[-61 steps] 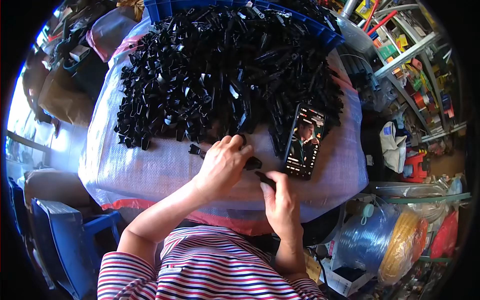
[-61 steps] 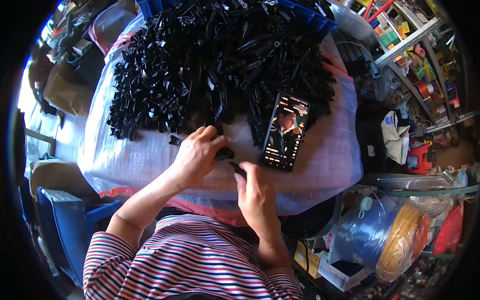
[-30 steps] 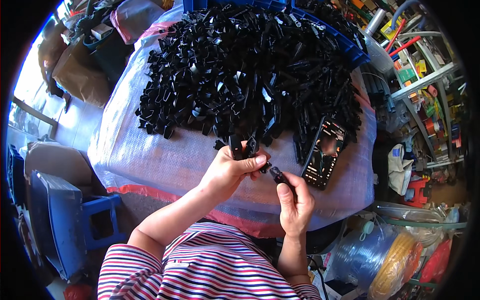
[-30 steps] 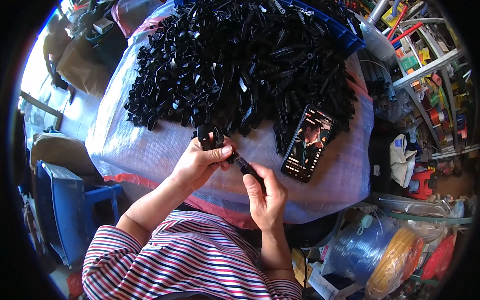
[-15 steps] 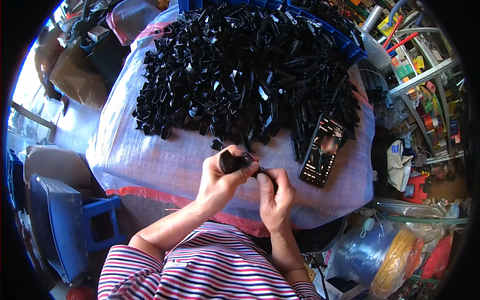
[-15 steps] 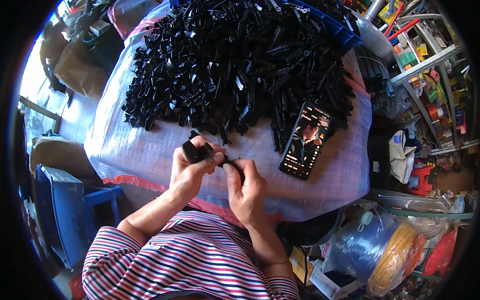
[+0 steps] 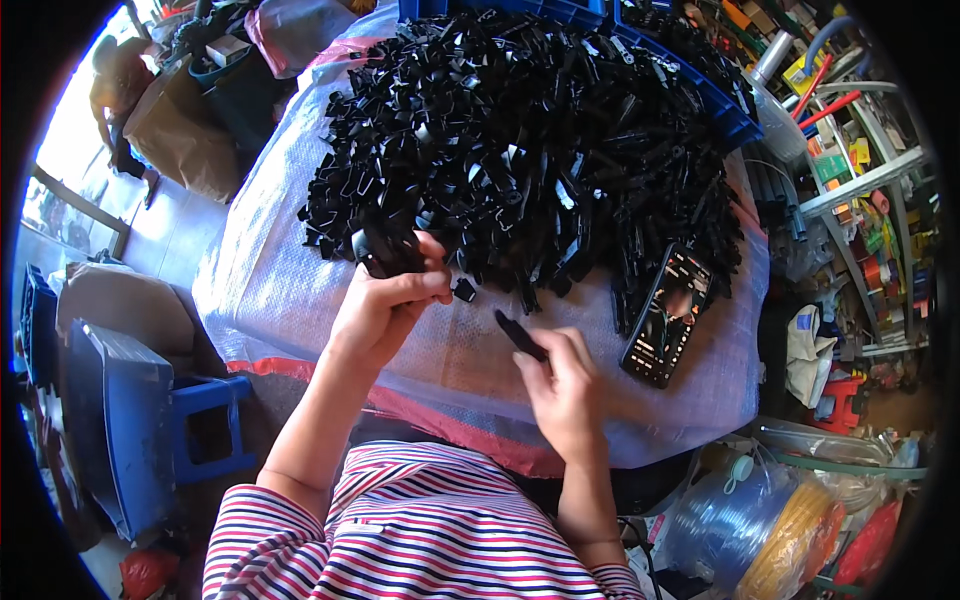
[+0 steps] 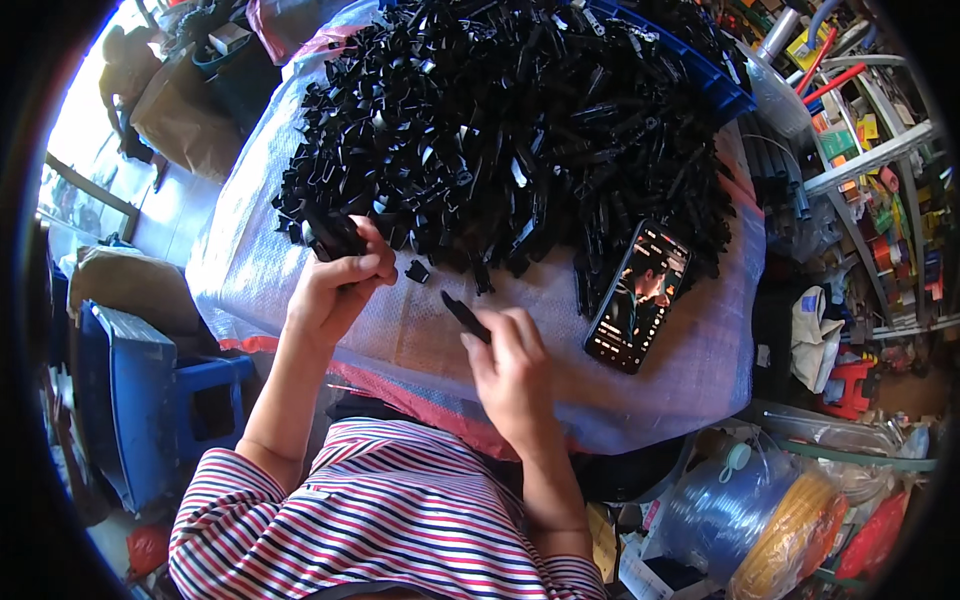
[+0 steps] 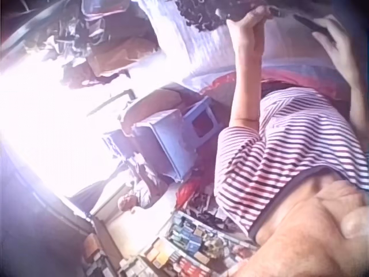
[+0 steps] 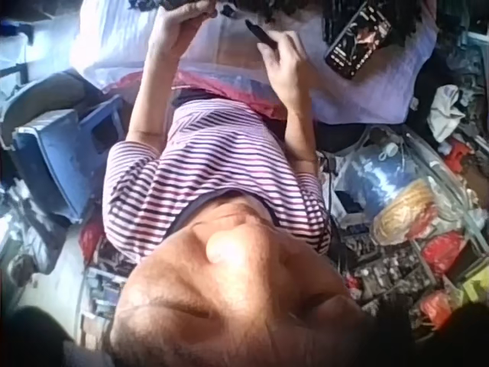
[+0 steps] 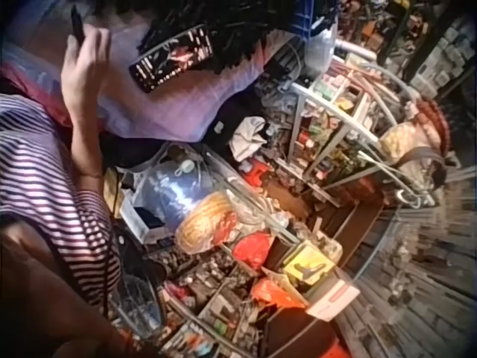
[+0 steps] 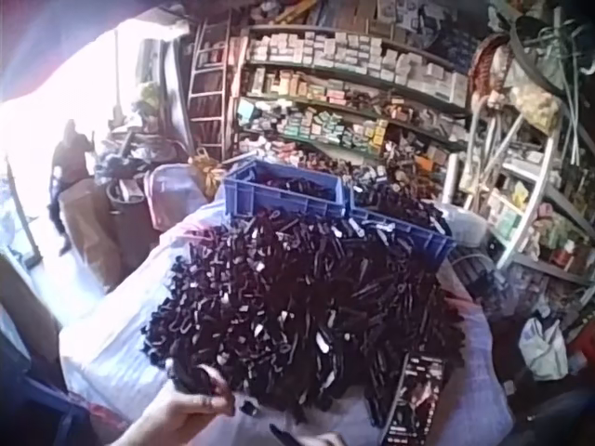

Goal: Assembling small black plastic components at a workstation.

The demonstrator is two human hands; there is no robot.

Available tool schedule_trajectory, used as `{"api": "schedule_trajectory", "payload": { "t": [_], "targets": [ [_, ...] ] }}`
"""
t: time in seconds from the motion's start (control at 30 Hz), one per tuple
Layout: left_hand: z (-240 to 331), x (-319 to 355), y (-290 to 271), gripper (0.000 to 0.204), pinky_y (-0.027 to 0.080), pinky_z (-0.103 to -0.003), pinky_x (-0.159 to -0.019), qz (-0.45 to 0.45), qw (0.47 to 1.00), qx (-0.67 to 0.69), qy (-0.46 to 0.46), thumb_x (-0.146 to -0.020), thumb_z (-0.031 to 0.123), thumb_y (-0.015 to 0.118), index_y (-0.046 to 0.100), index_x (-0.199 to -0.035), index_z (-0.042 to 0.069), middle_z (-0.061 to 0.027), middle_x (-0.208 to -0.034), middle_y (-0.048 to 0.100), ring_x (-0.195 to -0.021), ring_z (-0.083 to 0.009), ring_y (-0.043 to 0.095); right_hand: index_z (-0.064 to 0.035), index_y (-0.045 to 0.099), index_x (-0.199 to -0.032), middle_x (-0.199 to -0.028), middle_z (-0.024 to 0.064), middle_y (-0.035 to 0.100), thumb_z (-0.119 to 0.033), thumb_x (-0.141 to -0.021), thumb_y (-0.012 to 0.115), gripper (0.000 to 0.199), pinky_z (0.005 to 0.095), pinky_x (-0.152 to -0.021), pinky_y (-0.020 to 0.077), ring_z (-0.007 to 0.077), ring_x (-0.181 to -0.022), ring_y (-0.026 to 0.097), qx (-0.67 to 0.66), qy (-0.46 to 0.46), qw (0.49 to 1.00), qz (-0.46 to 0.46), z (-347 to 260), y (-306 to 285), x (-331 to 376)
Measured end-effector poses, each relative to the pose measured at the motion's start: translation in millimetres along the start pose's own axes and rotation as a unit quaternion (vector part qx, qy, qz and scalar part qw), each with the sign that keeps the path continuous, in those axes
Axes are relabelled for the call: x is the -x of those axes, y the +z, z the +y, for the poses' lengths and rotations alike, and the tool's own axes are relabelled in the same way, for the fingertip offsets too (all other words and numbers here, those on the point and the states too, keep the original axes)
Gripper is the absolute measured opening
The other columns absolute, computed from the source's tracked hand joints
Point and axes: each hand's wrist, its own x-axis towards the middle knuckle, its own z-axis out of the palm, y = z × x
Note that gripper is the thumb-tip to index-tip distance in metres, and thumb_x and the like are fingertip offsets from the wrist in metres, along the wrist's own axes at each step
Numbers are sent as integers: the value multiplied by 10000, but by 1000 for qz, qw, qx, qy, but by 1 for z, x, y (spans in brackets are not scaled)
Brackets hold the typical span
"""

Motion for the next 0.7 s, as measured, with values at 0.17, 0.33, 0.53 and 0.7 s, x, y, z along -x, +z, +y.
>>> {"api": "schedule_trajectory", "payload": {
  "t": [0.17,0.33,0.53,0.7],
  "targets": [
    [-7,-10,9,215,452,-333,-666,-19,704,-658,266,-604,22,667,608,-811,23,-101,-767,555,-790,-283,552,-4,506,-868,-793,21,551,-67,-793,659,182,211,-649,430,72,-698,505,-119,64,991,9,7,-30,28],
    [-8,-6,15,264,456,-356,-661,-60,629,-745,214,-587,-21,639,627,-845,35,-111,-794,520,-772,-304,545,-14,477,-936,-767,40,595,-114,-785,683,274,228,-606,451,89,-623,525,-228,107,968,24,18,-24,38],
    [1,1,19,189,463,-351,-639,-57,630,-754,176,-623,-8,625,598,-803,41,-105,-758,505,-718,-292,548,-24,423,-1053,-798,7,529,-56,-821,606,298,174,-647,402,51,-682,472,-344,139,928,6,9,-26,31],
    [-17,9,49,153,449,-286,-655,6,911,-413,-3,-716,28,650,570,-846,19,-56,-778,560,-729,-185,559,-1,517,-1090,-789,34,543,-95,-788,671,352,203,-579,424,81,-660,501,-156,-19,985,67,-4,-8,5]
  ]
}}
